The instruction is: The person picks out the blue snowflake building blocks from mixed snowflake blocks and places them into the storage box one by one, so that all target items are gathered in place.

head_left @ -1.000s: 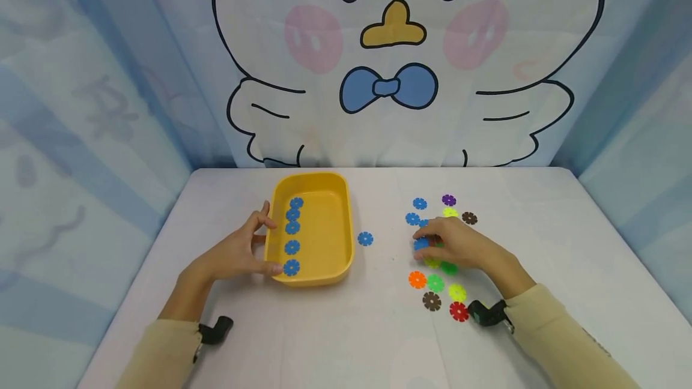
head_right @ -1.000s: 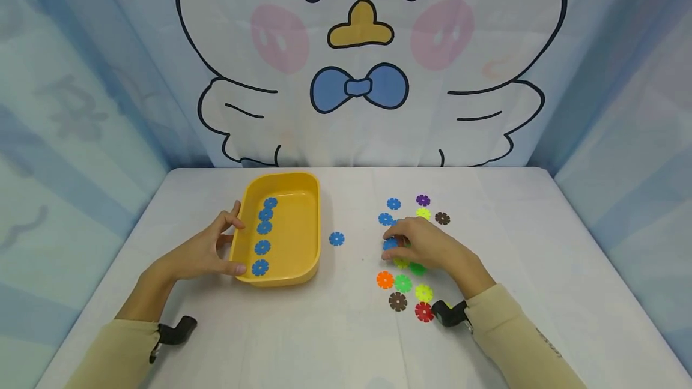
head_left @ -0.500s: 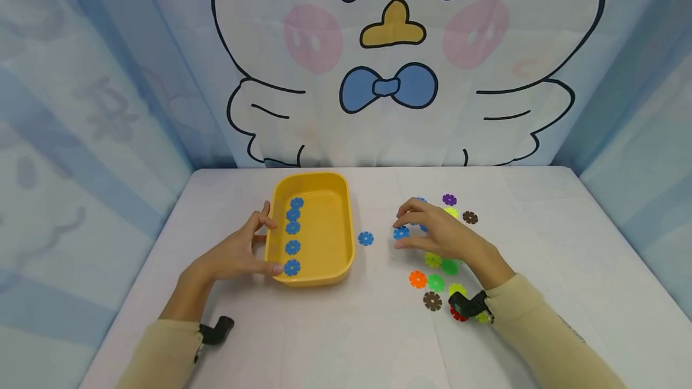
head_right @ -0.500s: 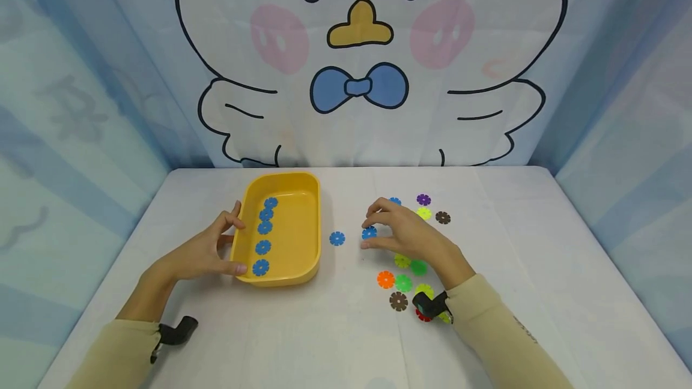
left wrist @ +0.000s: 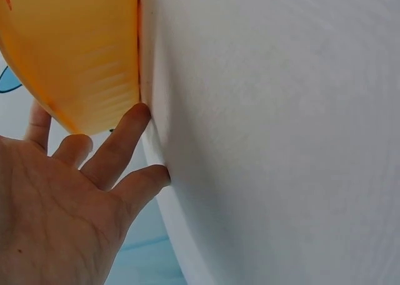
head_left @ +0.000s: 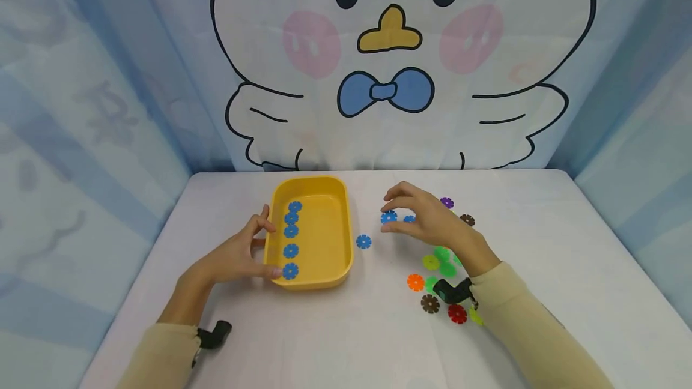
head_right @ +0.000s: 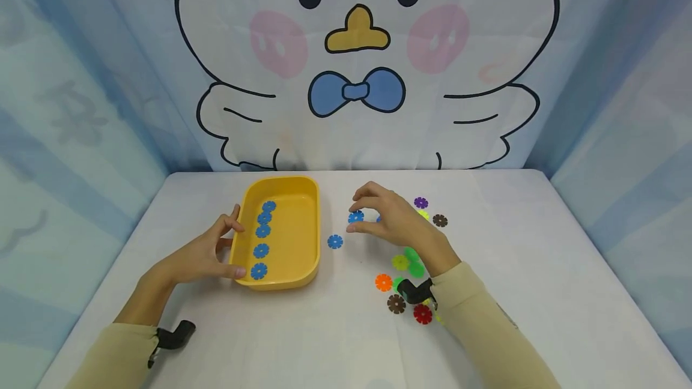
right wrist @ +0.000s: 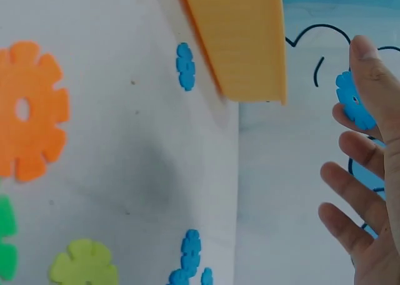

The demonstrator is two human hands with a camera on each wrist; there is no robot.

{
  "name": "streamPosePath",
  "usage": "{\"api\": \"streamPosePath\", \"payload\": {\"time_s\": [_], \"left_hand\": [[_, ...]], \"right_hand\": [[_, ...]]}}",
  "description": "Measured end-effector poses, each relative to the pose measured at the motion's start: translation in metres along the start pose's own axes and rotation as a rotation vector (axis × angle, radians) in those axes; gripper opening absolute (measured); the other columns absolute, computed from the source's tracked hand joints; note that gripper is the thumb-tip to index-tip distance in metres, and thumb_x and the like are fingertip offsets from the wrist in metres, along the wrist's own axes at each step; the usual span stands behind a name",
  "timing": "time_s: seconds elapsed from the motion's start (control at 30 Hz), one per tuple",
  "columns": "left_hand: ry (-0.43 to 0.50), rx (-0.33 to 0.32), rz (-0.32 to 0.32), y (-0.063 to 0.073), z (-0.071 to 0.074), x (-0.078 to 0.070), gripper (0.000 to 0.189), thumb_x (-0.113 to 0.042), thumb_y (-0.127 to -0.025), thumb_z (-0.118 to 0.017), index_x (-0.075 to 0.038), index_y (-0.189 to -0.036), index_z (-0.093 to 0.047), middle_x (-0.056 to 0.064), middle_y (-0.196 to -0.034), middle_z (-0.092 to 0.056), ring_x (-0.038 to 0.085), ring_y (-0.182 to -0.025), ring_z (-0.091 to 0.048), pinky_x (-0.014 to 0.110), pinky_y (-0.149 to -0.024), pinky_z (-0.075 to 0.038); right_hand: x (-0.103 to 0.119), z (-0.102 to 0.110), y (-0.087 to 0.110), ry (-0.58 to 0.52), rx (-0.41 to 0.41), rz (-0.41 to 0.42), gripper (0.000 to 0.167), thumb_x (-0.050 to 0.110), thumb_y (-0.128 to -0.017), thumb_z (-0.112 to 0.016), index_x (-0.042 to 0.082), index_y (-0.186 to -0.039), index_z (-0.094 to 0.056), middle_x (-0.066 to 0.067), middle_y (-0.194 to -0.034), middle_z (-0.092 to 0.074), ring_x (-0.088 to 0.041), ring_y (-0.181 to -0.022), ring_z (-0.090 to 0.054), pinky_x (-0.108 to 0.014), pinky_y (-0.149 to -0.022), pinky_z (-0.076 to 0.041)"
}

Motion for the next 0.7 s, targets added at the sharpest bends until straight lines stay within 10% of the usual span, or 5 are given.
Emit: {"api": "streamPosePath", "payload": {"time_s": [0.7], "left_hand": [[-0.005, 0.000, -0.005, 0.002, 0.002, -0.003, 0.080, -0.038, -0.074, -0.092, -0.018, -0.129, -0.037, 0.010, -0.174, 0.003, 0.040, -0.131, -0.055, 0.061, -0.113, -0.041]], "right_hand": [[0.030, -0.017, -0.054, -0.124, -0.029, 0.121, 0.034, 0.034, -0.089, -0.082, 0.010, -0.112, -0.075, -0.002, -0.119, -0.062, -0.019, -0.110, -0.059, -0.038, -0.100, -0.055]]}}
Point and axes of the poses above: each hand's wrist, its own y-axis away from the middle knuckle, its own z-axis out of the back of the hand, x = y × z, the point moved 7 cm from there along -y, towards the middle knuckle
